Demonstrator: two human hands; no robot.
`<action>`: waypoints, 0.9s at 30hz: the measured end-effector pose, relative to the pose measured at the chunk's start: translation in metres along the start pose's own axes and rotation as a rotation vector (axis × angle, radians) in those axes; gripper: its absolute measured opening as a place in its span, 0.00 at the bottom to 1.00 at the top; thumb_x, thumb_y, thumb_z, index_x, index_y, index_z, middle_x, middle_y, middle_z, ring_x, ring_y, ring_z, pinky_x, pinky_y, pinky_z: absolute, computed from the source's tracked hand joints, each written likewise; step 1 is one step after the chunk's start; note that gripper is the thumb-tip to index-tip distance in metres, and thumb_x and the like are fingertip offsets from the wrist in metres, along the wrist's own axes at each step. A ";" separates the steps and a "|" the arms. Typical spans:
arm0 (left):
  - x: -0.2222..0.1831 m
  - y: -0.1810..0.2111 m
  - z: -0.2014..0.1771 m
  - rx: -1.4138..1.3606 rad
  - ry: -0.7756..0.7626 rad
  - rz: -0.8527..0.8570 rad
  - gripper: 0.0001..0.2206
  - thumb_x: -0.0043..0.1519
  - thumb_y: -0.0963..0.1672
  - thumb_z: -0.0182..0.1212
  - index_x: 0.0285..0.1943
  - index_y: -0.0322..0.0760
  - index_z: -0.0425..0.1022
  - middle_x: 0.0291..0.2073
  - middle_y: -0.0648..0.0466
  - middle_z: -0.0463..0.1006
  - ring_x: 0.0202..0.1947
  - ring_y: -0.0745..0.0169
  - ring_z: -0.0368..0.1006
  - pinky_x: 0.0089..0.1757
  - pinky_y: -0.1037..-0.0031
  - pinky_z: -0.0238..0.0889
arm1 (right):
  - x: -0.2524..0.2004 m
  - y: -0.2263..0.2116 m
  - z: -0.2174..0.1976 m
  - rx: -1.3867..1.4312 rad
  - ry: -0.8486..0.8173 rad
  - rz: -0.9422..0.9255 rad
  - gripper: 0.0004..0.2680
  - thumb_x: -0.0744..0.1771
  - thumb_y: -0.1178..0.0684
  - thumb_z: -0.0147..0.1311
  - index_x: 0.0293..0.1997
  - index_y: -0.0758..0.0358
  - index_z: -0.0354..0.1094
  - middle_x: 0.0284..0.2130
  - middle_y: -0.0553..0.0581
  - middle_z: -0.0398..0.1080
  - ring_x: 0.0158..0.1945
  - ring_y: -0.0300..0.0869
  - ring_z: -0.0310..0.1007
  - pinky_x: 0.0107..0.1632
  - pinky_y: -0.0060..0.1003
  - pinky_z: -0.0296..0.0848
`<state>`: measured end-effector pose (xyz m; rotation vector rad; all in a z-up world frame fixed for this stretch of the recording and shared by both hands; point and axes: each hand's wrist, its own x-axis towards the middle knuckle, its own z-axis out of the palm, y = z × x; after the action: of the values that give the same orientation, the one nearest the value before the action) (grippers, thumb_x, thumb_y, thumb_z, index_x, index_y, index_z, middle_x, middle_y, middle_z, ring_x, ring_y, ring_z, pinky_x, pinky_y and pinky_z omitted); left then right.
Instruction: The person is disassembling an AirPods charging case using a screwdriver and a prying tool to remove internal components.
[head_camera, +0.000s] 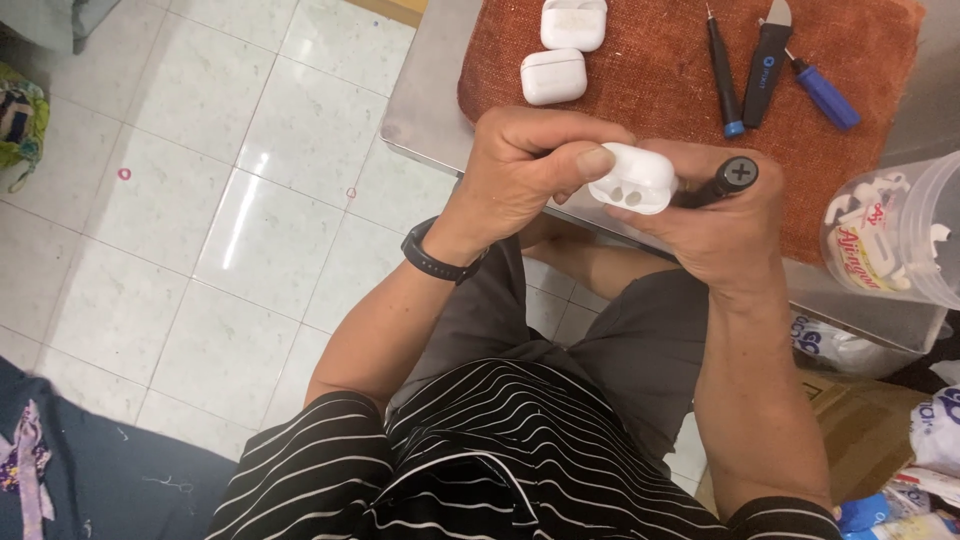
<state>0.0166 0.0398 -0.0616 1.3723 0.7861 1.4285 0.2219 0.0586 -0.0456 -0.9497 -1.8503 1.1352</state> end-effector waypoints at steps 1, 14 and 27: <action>0.000 0.000 -0.001 0.000 -0.004 0.005 0.12 0.66 0.48 0.62 0.45 0.34 0.82 0.25 0.56 0.77 0.24 0.72 0.63 0.28 0.82 0.58 | 0.000 0.002 0.000 -0.015 0.002 -0.024 0.15 0.62 0.64 0.72 0.51 0.73 0.74 0.44 0.60 0.76 0.46 0.40 0.74 0.47 0.29 0.74; 0.001 -0.007 0.010 0.043 0.135 0.078 0.13 0.67 0.49 0.59 0.43 0.37 0.82 0.34 0.55 0.77 0.34 0.69 0.70 0.37 0.79 0.63 | 0.002 0.000 0.008 -0.085 0.037 -0.083 0.15 0.62 0.66 0.73 0.52 0.73 0.75 0.45 0.62 0.77 0.46 0.41 0.76 0.47 0.29 0.76; 0.013 -0.022 0.043 -0.243 0.471 -0.306 0.24 0.65 0.57 0.50 0.36 0.36 0.83 0.18 0.58 0.75 0.14 0.74 0.61 0.17 0.81 0.50 | -0.014 0.051 0.028 -0.483 0.080 -0.247 0.08 0.68 0.54 0.67 0.41 0.66 0.71 0.23 0.55 0.64 0.26 0.42 0.61 0.32 0.41 0.61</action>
<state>0.0645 0.0521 -0.0703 0.7006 1.0325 1.5572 0.2140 0.0531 -0.1048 -0.9730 -2.1501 0.5010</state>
